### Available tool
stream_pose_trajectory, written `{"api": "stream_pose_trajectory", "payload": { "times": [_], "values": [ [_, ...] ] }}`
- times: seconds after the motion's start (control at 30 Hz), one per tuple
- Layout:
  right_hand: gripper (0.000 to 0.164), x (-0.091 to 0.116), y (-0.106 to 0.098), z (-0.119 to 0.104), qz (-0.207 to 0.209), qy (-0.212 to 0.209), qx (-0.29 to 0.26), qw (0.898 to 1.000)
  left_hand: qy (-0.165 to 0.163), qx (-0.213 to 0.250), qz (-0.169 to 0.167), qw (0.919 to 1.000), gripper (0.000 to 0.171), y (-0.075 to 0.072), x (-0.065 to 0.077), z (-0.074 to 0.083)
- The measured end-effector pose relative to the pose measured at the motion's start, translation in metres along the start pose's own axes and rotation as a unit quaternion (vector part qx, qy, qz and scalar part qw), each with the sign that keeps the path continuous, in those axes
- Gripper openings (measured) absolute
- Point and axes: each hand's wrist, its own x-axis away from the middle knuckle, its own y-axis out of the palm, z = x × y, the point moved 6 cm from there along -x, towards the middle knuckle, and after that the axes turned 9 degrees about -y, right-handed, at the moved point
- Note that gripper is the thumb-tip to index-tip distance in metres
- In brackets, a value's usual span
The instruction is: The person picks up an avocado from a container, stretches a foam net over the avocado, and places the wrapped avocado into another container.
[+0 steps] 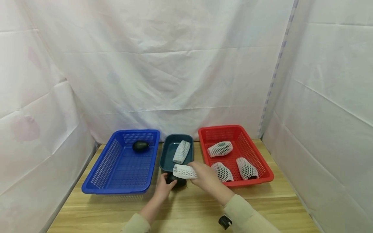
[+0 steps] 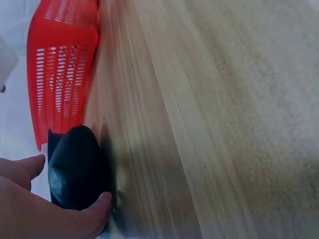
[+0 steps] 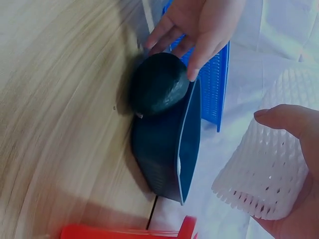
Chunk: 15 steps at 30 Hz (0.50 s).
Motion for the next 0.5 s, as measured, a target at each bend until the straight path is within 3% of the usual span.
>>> {"api": "stream_pose_trajectory", "payload": {
  "times": [0.23, 0.5],
  "values": [
    [0.051, 0.004, -0.001, -0.001, -0.017, 0.002, 0.002, 1.0, 0.012, -0.027, 0.007, 0.9995, 0.063, 0.003, -0.007, -0.006],
    [0.054, 0.009, -0.011, -0.005, -0.017, -0.002, -0.007, 1.0, 0.029, -0.027, -0.006, 0.9992, 0.058, -0.002, 0.001, -0.003]
  ]
}}
